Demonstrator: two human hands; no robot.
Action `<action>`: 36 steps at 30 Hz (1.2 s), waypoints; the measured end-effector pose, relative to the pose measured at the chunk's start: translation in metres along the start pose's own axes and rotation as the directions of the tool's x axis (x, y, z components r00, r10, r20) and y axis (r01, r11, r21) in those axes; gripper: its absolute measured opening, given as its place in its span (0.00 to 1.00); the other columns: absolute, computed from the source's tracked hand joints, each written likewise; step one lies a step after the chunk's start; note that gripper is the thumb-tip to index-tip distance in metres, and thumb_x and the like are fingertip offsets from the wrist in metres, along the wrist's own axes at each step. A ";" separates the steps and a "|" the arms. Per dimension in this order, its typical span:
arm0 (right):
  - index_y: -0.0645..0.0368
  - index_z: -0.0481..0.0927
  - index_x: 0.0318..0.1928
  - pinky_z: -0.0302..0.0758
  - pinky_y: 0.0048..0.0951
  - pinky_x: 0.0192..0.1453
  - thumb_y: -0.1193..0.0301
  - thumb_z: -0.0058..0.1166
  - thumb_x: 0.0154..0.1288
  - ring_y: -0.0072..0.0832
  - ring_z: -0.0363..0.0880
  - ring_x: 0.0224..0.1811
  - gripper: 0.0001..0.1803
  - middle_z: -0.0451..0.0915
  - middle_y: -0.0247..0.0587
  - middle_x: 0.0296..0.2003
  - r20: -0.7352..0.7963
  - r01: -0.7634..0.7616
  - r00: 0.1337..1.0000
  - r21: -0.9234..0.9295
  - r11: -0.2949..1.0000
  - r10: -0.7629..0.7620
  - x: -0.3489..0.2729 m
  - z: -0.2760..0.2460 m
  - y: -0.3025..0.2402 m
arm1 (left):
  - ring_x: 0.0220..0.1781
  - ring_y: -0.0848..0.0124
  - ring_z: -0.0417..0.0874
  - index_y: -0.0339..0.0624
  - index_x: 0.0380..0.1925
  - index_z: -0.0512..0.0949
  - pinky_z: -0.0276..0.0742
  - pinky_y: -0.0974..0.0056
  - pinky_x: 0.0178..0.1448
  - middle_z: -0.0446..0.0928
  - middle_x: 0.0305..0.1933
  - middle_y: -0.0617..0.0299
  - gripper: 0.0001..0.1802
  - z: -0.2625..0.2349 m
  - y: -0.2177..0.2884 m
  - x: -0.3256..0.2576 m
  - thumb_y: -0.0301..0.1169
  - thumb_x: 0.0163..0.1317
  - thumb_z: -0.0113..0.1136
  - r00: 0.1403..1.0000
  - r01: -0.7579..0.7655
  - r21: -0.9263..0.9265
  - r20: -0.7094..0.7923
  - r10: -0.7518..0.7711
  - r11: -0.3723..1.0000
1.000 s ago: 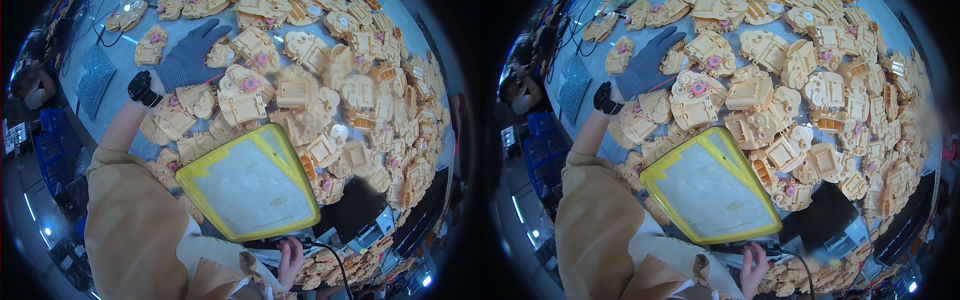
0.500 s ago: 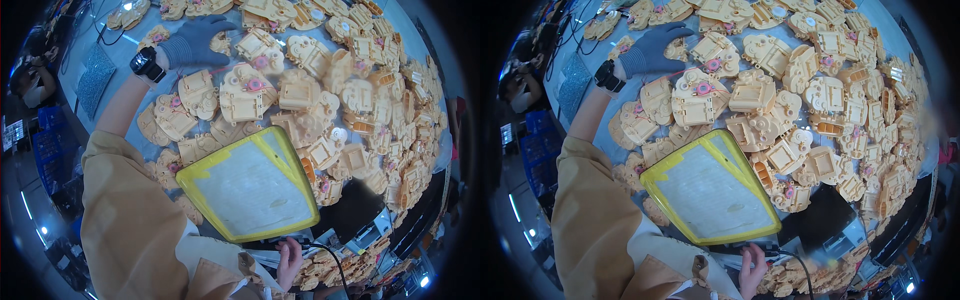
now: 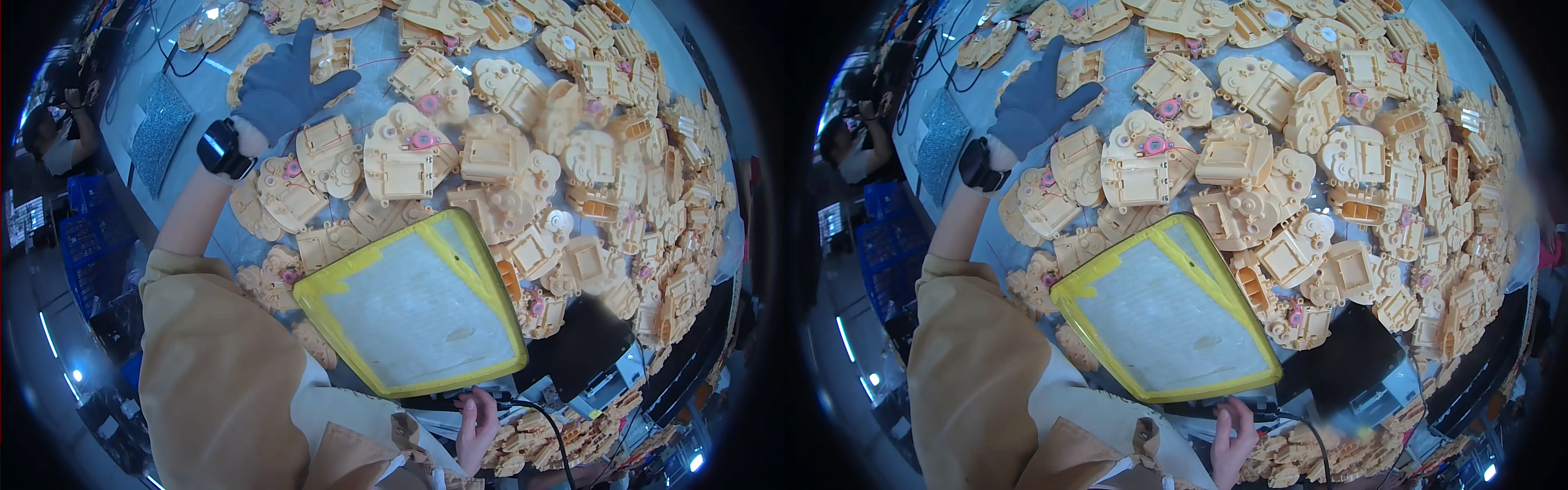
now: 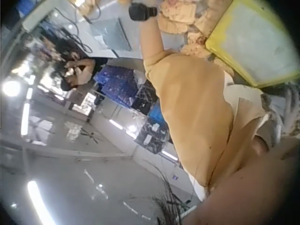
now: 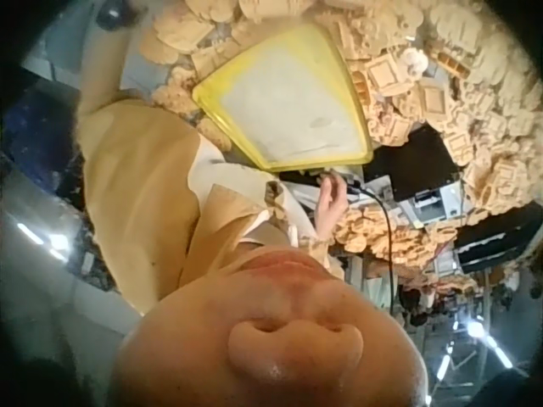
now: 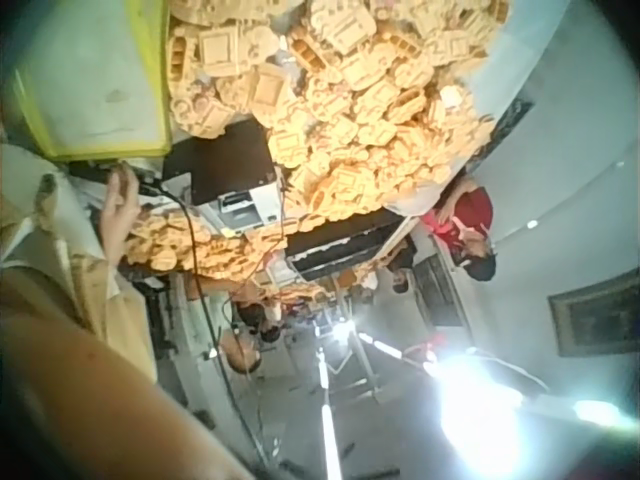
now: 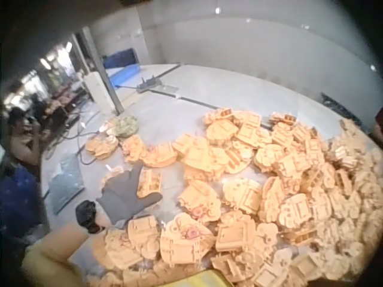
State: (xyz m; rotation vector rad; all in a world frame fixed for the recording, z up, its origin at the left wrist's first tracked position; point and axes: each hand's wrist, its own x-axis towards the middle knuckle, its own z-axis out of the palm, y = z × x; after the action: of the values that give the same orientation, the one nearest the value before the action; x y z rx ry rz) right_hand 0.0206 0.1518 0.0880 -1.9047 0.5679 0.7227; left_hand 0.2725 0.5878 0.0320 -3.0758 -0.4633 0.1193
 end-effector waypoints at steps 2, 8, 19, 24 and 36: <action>0.70 0.71 0.47 0.74 0.25 0.40 0.72 0.46 0.66 0.26 0.77 0.34 0.14 0.77 0.46 0.34 0.000 0.002 1.000 0.003 1.000 -0.002 0.000 0.000 -0.001 | 0.47 0.51 0.78 0.40 0.65 0.50 0.75 0.54 0.49 0.71 0.50 0.39 0.52 -0.015 0.017 0.009 0.65 0.50 0.52 0.977 0.134 0.024 0.163 -0.136 0.991; 0.69 0.71 0.47 0.73 0.25 0.41 0.72 0.46 0.65 0.26 0.77 0.34 0.14 0.78 0.46 0.34 0.000 -0.002 1.000 0.022 1.000 0.002 -0.002 0.000 0.000 | 0.53 0.48 0.74 0.48 0.65 0.51 0.74 0.53 0.53 0.64 0.58 0.41 0.47 0.003 0.006 0.018 0.60 0.51 0.52 0.990 -0.007 -0.047 0.139 0.013 0.999; 0.65 0.74 0.46 0.76 0.28 0.39 0.73 0.52 0.61 0.27 0.80 0.33 0.14 0.80 0.47 0.32 0.278 -0.002 0.958 -0.252 0.968 0.074 -0.031 -0.001 0.010 | 0.64 0.52 0.62 0.63 0.63 0.56 0.68 0.53 0.61 0.55 0.66 0.54 0.42 0.017 -0.006 0.011 0.42 0.46 0.62 0.921 -0.368 -0.153 -0.194 0.337 0.917; 0.65 0.74 0.46 0.76 0.28 0.38 0.71 0.52 0.61 0.28 0.80 0.32 0.14 0.80 0.47 0.31 0.248 -0.044 0.964 -0.210 0.977 0.097 -0.033 -0.005 0.020 | 0.66 0.53 0.59 0.56 0.63 0.58 0.63 0.54 0.65 0.53 0.67 0.53 0.41 0.011 -0.004 0.006 0.34 0.45 0.62 0.870 -0.481 -0.175 -0.214 0.444 0.859; 0.66 0.74 0.45 0.75 0.27 0.38 0.71 0.51 0.61 0.27 0.79 0.32 0.14 0.80 0.45 0.30 0.194 -0.055 0.977 -0.193 0.980 0.093 -0.028 -0.003 0.012 | 0.65 0.52 0.60 0.53 0.63 0.58 0.62 0.53 0.65 0.54 0.67 0.53 0.41 0.012 -0.001 0.012 0.31 0.45 0.58 0.842 -0.523 -0.138 -0.236 0.485 0.841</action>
State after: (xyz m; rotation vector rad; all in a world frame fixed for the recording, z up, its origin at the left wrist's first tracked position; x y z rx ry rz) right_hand -0.0067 0.1462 0.1007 -1.9594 0.4578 1.0365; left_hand 0.2823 0.5923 0.0188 -3.2705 0.3852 -0.2305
